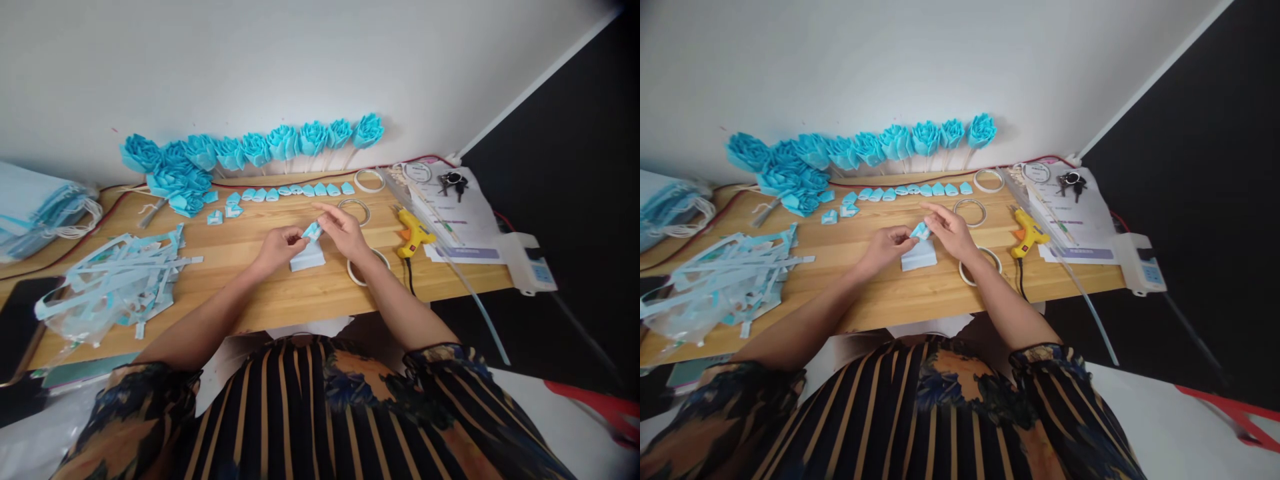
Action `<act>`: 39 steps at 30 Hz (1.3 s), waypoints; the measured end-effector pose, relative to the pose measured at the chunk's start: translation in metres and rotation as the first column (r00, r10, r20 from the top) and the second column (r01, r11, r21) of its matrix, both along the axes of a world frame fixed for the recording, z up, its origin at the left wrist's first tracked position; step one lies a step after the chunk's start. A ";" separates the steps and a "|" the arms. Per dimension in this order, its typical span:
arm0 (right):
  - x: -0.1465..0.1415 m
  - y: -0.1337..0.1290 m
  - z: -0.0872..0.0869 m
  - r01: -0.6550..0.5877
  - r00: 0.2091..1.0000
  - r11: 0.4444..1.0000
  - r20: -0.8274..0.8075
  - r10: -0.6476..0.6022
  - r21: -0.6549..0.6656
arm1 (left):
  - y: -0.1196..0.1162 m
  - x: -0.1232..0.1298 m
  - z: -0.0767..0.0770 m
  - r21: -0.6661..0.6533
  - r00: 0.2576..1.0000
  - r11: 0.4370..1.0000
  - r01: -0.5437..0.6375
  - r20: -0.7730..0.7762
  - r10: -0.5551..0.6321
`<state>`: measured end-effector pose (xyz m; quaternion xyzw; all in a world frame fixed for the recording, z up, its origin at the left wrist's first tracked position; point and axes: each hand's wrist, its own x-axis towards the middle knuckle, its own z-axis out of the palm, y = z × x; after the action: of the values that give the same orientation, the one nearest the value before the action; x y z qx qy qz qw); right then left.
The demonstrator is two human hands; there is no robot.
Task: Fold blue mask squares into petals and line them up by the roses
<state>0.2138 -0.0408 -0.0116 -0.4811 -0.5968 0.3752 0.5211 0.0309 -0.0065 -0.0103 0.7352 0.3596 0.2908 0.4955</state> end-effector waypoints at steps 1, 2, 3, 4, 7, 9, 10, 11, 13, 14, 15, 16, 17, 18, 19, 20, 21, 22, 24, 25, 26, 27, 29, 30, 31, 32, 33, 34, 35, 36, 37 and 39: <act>0.000 0.000 -0.001 -0.011 1.000 1.000 0.004 0.011 0.006 | 0.000 0.000 0.000 0.000 1.000 1.000 0.003 -0.010 -0.003; 0.000 0.001 -0.002 -0.024 1.000 1.000 0.013 0.024 0.013 | -0.001 0.000 0.001 0.004 1.000 1.000 0.008 -0.020 -0.008; 0.001 0.001 -0.003 -0.035 0.999 0.999 0.028 0.034 0.018 | -0.001 0.000 0.001 0.010 0.999 1.000 0.014 -0.029 -0.013; 0.001 0.001 -0.004 -0.040 0.998 0.999 0.045 0.039 0.022 | -0.002 0.000 0.001 0.019 0.999 1.000 0.019 -0.037 -0.018; 0.001 0.002 -0.005 -0.009 0.998 1.000 0.062 0.008 0.017 | -0.002 0.000 0.000 0.033 0.998 0.999 0.031 -0.047 -0.029; 0.002 0.001 -0.003 0.025 0.999 1.000 0.034 -0.025 0.005 | -0.001 0.000 -0.001 0.022 0.999 0.999 0.025 -0.034 -0.024; 0.002 0.000 -0.001 0.039 0.999 0.999 0.020 -0.039 -0.002 | 0.000 -0.001 -0.002 0.011 1.000 1.000 0.018 -0.020 -0.017; 0.002 0.000 0.001 0.049 0.999 0.999 0.009 -0.049 -0.009 | 0.001 -0.001 -0.002 -0.004 1.000 1.000 0.009 -0.003 -0.009; 0.001 -0.001 0.004 0.044 0.999 0.999 -0.006 -0.044 -0.023 | 0.002 -0.001 -0.001 -0.039 0.999 0.999 -0.004 0.032 0.005; 0.001 -0.001 0.004 0.028 0.999 0.999 -0.020 -0.028 -0.030 | 0.003 -0.002 0.000 -0.055 0.999 0.998 -0.008 0.045 0.011; 0.001 -0.001 0.004 0.004 0.999 0.999 -0.039 -0.005 -0.037 | 0.003 -0.002 0.001 -0.067 0.998 0.998 -0.012 0.054 0.016; 0.001 0.000 0.004 -0.024 0.998 0.999 -0.062 0.021 -0.041 | 0.003 -0.002 0.003 -0.077 0.998 0.997 -0.014 0.059 0.019; 0.000 0.001 0.003 -0.052 0.996 0.998 -0.081 0.048 -0.043 | 0.002 -0.003 0.004 -0.085 0.998 0.996 -0.014 0.062 0.020; 0.000 0.001 0.002 -0.073 0.993 0.996 -0.093 0.069 -0.041 | 0.002 -0.003 0.006 -0.093 0.998 0.996 -0.013 0.063 0.019; 0.000 0.002 0.001 -0.082 0.993 0.996 -0.093 0.078 -0.036 | 0.002 -0.003 0.007 -0.100 0.998 0.995 -0.011 0.064 0.017; 0.000 0.003 0.000 -0.079 0.994 0.996 -0.082 0.076 -0.029 | 0.002 -0.004 0.008 -0.104 0.998 0.994 -0.012 0.068 0.019; 0.000 0.003 -0.001 -0.067 0.996 0.998 -0.065 0.066 -0.021 | 0.002 -0.004 0.008 -0.106 0.997 0.994 -0.017 0.075 0.025; 0.000 0.003 -0.001 -0.055 0.997 0.998 -0.048 0.055 -0.014 | 0.002 -0.004 0.009 -0.104 0.996 0.994 -0.026 0.084 0.035; -0.001 0.003 -0.002 -0.048 0.999 0.999 -0.021 0.048 -0.007 | 0.002 -0.004 0.009 -0.095 0.993 0.995 -0.043 0.108 0.053; -0.001 0.002 -0.002 -0.052 0.999 0.999 -0.008 0.052 -0.008 | 0.003 -0.004 0.008 -0.089 0.992 0.995 -0.047 0.115 0.057; -0.001 0.002 -0.003 -0.060 0.998 0.998 0.005 0.060 -0.009 | 0.003 -0.004 0.008 -0.083 0.991 0.995 -0.047 0.118 0.056; -0.001 0.002 -0.003 -0.068 0.997 0.998 0.020 0.068 -0.009 | 0.003 -0.004 0.007 -0.077 0.992 0.996 -0.043 0.117 0.052; -0.002 0.001 -0.004 -0.080 0.995 0.997 0.055 0.080 -0.005 | 0.003 -0.004 0.006 -0.066 0.993 0.997 -0.037 0.112 0.044; -0.002 0.000 -0.005 -0.085 0.994 0.996 0.071 0.085 0.000 | 0.003 -0.004 0.006 -0.064 0.993 0.997 -0.034 0.110 0.041; -0.002 0.000 -0.005 -0.090 0.992 0.996 0.086 0.089 0.004 | 0.003 -0.003 0.005 -0.062 0.993 0.998 -0.031 0.110 0.038; -0.002 0.000 -0.006 -0.093 0.991 0.996 0.100 0.092 0.009 | 0.003 -0.003 0.004 -0.061 0.993 0.998 -0.030 0.111 0.037; -0.002 0.000 -0.006 -0.096 0.989 0.995 0.112 0.094 0.014 | 0.004 -0.003 0.004 -0.059 0.993 0.998 -0.030 0.113 0.037; -0.002 -0.001 -0.006 -0.099 0.988 0.995 0.122 0.096 0.019 | 0.004 -0.003 0.004 -0.056 0.992 0.998 -0.034 0.115 0.041; -0.002 -0.001 -0.006 -0.102 0.987 0.995 0.129 0.098 0.021 | 0.004 -0.003 0.004 -0.053 0.992 0.998 -0.040 0.118 0.046; -0.002 0.000 -0.006 -0.104 0.986 0.994 0.133 0.100 0.022 | 0.004 -0.003 0.004 -0.051 0.991 0.998 -0.047 0.121 0.053; -0.002 0.000 -0.006 -0.101 0.987 0.995 0.132 0.097 0.023 | 0.004 -0.003 0.004 -0.050 0.990 0.997 -0.052 0.127 0.058; -0.002 0.000 -0.005 -0.073 0.990 0.997 0.121 0.069 0.027 | 0.003 -0.003 0.005 -0.059 0.988 0.997 -0.049 0.146 0.057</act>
<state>0.2119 -0.0404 -0.0169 -0.4731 -0.6495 0.3547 0.4780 0.0276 -0.0033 -0.0054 0.6877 0.3493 0.3476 0.5331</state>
